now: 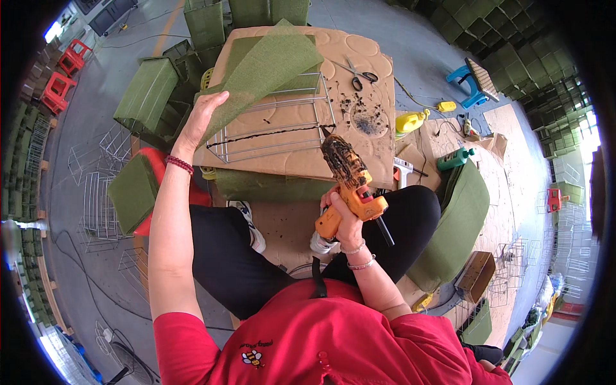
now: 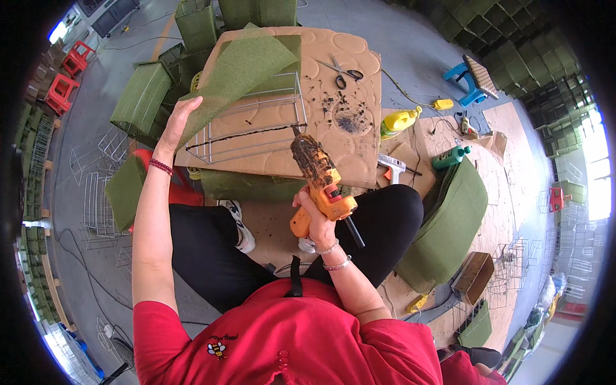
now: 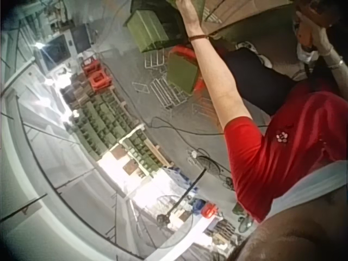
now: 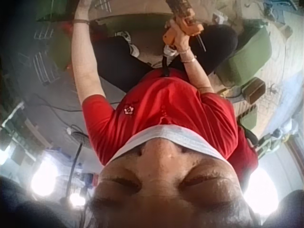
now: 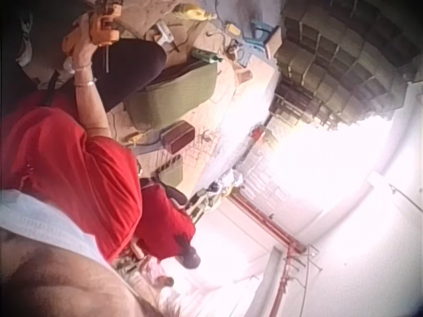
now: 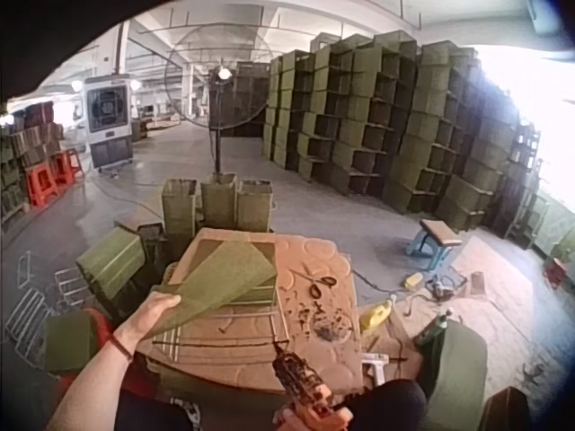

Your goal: Applying hot glue to attach green mesh fabric to a wire frame to assemble containers.

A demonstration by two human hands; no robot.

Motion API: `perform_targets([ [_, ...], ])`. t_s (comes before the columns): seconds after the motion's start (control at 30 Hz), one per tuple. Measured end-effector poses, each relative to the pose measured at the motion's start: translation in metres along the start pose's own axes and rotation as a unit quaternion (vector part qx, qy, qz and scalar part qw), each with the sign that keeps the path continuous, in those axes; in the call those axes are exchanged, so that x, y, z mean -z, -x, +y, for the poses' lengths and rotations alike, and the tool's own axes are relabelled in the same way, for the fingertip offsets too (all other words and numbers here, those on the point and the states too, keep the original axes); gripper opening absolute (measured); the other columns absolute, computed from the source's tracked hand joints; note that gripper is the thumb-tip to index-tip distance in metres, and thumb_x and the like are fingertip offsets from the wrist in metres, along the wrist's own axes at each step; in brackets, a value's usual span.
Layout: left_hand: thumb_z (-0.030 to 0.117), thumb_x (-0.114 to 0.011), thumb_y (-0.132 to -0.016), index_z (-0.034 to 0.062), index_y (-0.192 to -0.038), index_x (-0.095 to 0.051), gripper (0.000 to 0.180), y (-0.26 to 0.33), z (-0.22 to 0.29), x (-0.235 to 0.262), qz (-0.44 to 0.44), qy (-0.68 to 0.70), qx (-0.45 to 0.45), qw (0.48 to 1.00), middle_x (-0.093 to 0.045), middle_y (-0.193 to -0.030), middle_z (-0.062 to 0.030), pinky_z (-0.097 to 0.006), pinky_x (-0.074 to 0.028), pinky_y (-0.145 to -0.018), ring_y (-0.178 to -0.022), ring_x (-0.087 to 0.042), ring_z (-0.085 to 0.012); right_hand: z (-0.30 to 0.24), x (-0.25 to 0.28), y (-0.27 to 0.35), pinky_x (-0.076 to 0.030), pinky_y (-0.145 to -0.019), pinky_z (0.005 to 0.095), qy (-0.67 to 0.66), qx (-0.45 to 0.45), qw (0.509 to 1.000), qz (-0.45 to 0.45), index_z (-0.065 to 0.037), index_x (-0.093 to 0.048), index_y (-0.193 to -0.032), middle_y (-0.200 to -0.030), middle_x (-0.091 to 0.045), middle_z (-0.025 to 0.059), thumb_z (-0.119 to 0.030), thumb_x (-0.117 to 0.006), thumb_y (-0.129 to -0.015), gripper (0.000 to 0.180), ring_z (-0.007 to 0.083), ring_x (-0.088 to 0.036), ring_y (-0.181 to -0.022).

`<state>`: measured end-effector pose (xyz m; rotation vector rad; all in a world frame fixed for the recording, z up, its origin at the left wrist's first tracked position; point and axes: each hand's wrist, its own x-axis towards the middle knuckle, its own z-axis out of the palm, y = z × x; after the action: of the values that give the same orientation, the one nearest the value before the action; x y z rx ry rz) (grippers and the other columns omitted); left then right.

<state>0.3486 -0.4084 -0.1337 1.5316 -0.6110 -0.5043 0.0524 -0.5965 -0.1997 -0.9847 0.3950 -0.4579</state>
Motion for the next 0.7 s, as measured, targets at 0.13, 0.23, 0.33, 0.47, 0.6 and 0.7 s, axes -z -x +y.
perform_targets([
  [0.13,0.029,-0.050,-0.095,-0.0037,-0.106,-0.065,0.038,-0.0051,-0.0063,0.0034,-0.021,0.013,0.007,1.000,-0.065,-0.100,-0.0005,-0.023,-0.043,-0.085,-0.090,-0.056,-0.0066,0.0031,0.0010,0.0019,-0.044,-0.070,0.0289,0.004,-0.008,1.000,-0.017,-0.004,-0.050,-0.098,-0.084,-0.051,0.0032,-0.005,-0.057,-0.087,0.012,0.0137,-0.053,-0.075],
  [0.23,0.029,-0.051,-0.093,-0.0025,-0.101,-0.067,0.036,-0.0053,-0.0069,0.0021,-0.008,0.025,0.008,1.000,-0.067,-0.096,-0.0032,-0.023,-0.045,-0.079,-0.085,-0.060,-0.0083,0.0047,0.0012,0.0014,-0.044,-0.066,0.0321,0.007,-0.003,1.000,0.014,-0.002,-0.049,-0.097,-0.079,-0.048,0.0045,-0.003,-0.055,-0.086,0.012,0.0146,-0.048,-0.072],
  [0.33,0.029,-0.051,-0.094,-0.0026,-0.102,-0.067,0.036,-0.0044,-0.0049,0.0002,-0.003,0.006,-0.007,1.000,-0.067,-0.096,-0.0027,-0.023,-0.045,-0.079,-0.085,-0.060,-0.0078,0.0014,0.0022,0.0000,-0.044,-0.066,0.0319,-0.009,-0.006,1.000,0.021,-0.002,-0.049,-0.096,-0.079,-0.048,0.0044,-0.003,-0.055,-0.086,0.012,0.0146,-0.048,-0.073],
  [0.47,0.029,-0.050,-0.094,-0.0031,-0.104,-0.066,0.037,-0.0042,-0.0056,0.0029,-0.004,0.010,0.008,1.000,-0.066,-0.098,-0.0012,-0.023,-0.044,-0.082,-0.087,-0.058,-0.0071,-0.0010,-0.0002,0.0043,-0.045,-0.067,0.0315,0.022,0.002,1.000,-0.002,-0.002,-0.049,-0.097,-0.080,-0.049,0.0045,-0.003,-0.055,-0.086,0.012,0.0140,-0.048,-0.073],
  [0.6,0.029,-0.049,-0.095,-0.0033,-0.105,-0.066,0.038,-0.0031,-0.0013,-0.0006,-0.022,0.004,0.005,1.000,-0.065,-0.100,-0.0004,-0.023,-0.043,-0.084,-0.090,-0.056,-0.0066,-0.0002,-0.0040,0.0042,-0.045,-0.067,0.0315,0.019,-0.004,1.000,-0.008,-0.002,-0.049,-0.097,-0.080,-0.049,0.0046,-0.003,-0.055,-0.086,0.012,0.0141,-0.048,-0.073],
  [0.7,0.029,-0.049,-0.095,-0.0030,-0.105,-0.066,0.038,-0.0056,-0.0050,0.0007,-0.019,0.005,0.002,1.000,-0.066,-0.099,-0.0008,-0.023,-0.043,-0.083,-0.089,-0.057,-0.0069,0.0030,-0.0045,0.0036,-0.044,-0.068,0.0272,-0.001,-0.011,1.000,-0.021,-0.004,-0.051,-0.096,-0.083,-0.053,0.0030,-0.007,-0.058,-0.088,0.011,0.0128,-0.054,-0.074],
])
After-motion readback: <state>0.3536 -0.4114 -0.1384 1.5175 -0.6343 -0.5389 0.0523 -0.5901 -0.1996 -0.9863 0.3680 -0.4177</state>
